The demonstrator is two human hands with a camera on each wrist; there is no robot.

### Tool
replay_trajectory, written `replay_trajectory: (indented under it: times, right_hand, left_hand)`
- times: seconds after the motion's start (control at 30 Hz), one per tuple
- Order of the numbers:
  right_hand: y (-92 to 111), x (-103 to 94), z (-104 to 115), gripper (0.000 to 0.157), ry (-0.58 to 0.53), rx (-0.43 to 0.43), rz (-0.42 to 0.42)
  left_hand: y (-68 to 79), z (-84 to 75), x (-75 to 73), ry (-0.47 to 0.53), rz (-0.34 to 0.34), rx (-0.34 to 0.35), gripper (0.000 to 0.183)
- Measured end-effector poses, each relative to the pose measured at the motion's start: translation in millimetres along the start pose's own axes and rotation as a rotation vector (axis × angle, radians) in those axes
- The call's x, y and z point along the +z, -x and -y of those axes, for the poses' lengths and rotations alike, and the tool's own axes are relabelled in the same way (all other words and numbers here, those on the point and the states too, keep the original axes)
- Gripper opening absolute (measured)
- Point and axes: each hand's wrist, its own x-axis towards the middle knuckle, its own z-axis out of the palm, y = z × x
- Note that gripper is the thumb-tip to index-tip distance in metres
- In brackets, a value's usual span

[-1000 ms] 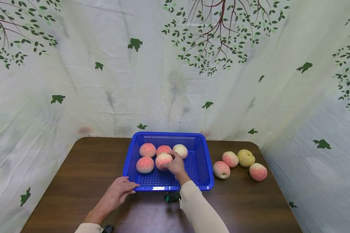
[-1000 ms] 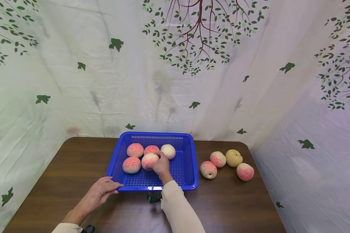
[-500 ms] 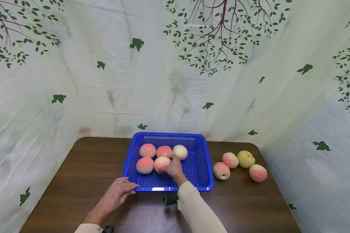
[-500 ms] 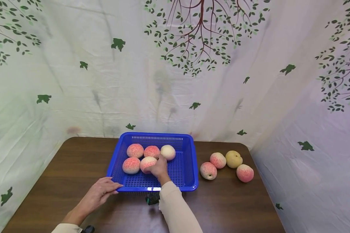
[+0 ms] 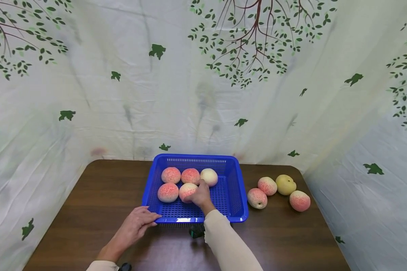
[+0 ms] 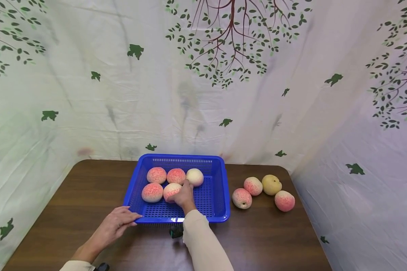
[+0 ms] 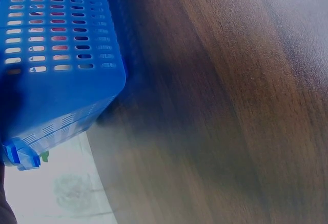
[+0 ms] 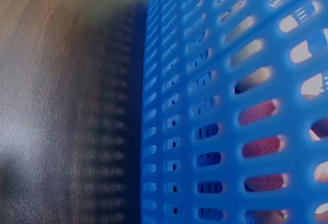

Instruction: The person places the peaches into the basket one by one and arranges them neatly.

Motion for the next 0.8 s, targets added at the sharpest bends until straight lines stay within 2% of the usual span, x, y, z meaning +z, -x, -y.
replay_trajectory:
  times: [0.17,0.47,0.8]
  right_hand:
    - [1.1,-0.1,-0.7,0.071,-0.001,0.008,-0.005]
    - [-0.3,1.8,0.2,0.075,0.029,-0.025,-0.021]
    - [0.4,1.5,2.5,0.080,0.013,0.007,0.010]
  left_hand:
    - [-0.2,-0.5,-1.0,-0.002,0.014,-0.008,0.048]
    - [-2.4,-0.3,-3.0,-0.006,0.019,-0.014,0.047]
    - [-2.2,1.2,-1.8,-0.016,0.005,0.008,0.048]
